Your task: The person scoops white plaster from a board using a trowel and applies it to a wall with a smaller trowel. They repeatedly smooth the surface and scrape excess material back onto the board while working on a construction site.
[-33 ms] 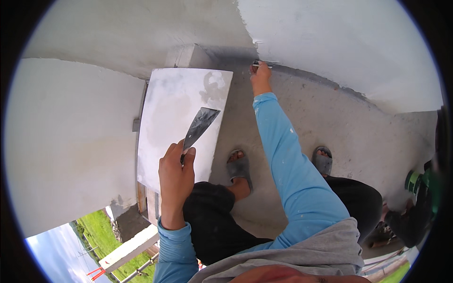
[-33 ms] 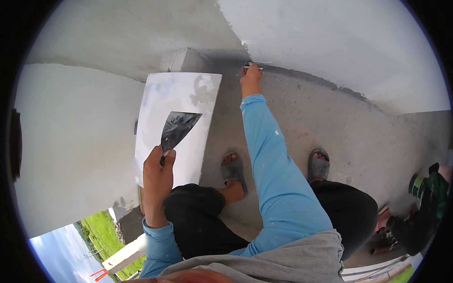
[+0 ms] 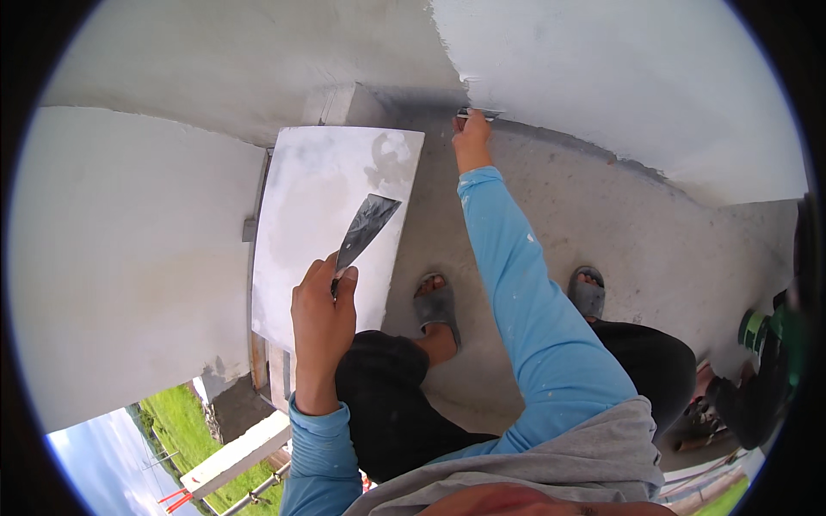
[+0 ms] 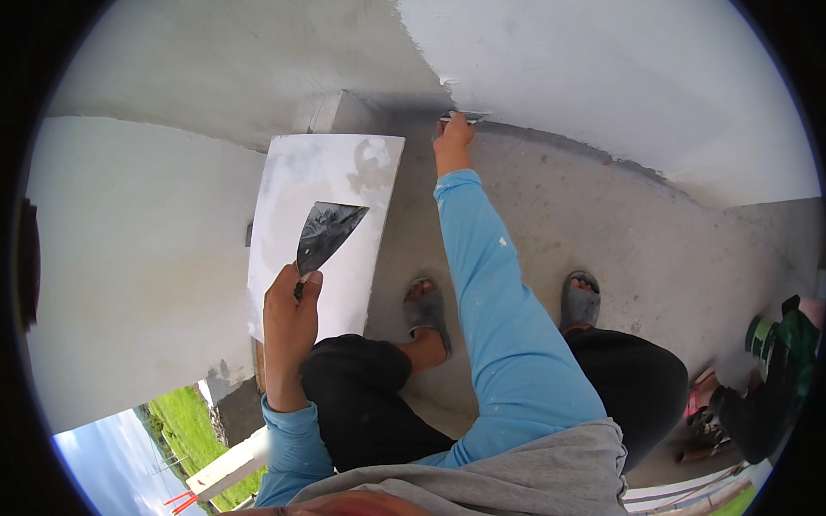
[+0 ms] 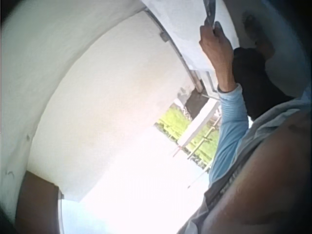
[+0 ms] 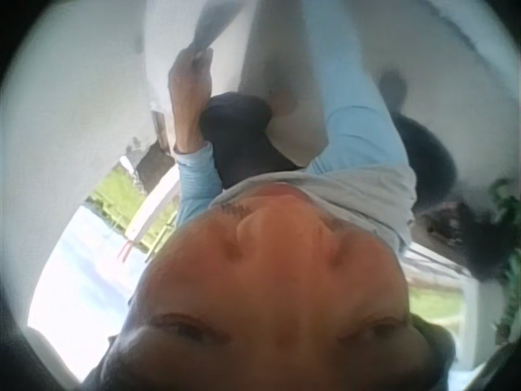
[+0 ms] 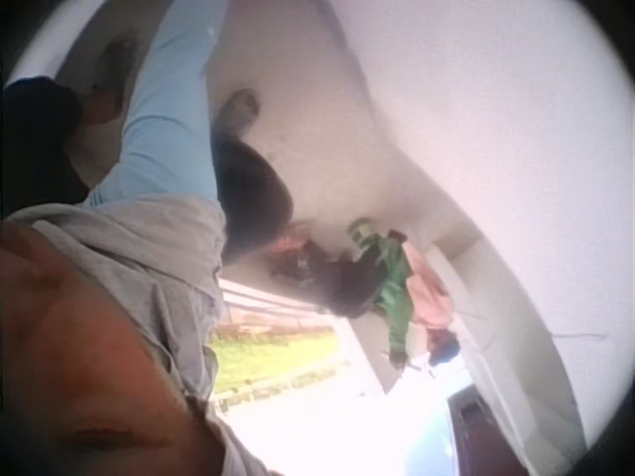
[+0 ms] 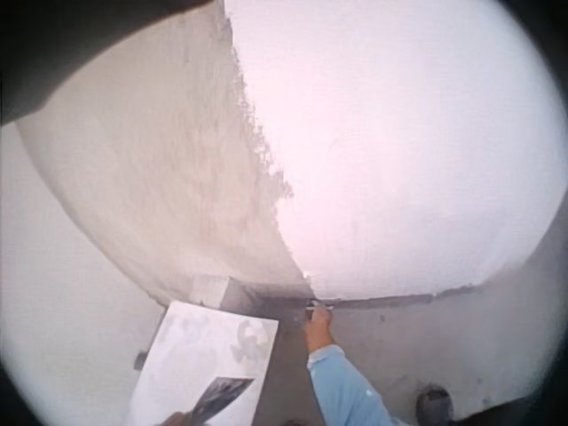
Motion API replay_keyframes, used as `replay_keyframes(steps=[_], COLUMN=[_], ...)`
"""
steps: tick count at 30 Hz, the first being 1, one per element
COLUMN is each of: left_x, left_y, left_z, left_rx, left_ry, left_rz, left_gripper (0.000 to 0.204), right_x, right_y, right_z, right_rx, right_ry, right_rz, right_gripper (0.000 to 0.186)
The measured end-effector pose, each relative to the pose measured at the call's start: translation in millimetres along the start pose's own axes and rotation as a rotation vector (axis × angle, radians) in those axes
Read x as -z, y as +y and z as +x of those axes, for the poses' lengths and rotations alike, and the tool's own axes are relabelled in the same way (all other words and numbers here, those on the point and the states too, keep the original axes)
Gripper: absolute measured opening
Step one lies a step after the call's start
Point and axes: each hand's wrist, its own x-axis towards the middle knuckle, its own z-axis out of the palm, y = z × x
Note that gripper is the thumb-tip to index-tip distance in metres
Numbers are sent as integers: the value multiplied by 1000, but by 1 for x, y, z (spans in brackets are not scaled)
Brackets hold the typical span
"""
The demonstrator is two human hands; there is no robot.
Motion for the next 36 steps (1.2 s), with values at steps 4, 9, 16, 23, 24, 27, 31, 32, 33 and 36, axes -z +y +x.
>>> replay_keyframes(steps=[4,9,16,23,24,27,31,32,33,36], left_x=[-2,-9,-11,-5,-6,-2,1,0,1,0], left_y=[-8,-22,-30,-28,-31,-38,-30,-23,-17,-14], left_z=[-4,-6,-1,-3,-3,-8,-8,-7,-4,-7], left_rx=[-34,-22,44,40,48,40,37,-8,-24,-45], left_ry=[54,81,25,18,15,71,24,23,10,2], left_rz=[-20,49,84,42,33,-31,18,9,-10,-67], left_gripper=[26,30,26,26,26,27,29,30,30,30], right_x=[-70,-127,-225,-294,-293,-246,-96,-55,-13,71], right_y=[-19,-34,-88,-155,-157,-128,-65,-57,-50,-35], right_z=[-63,-129,-228,-382,-399,-400,-252,-196,-147,-58], right_rx=[-43,-1,100,147,146,157,166,86,64,13], right_ry=[75,-43,-273,-427,-439,-466,-355,-238,-233,66], right_rz=[22,78,217,232,235,194,57,18,56,-112], right_gripper=[47,55,43,40,40,42,39,37,34,34])
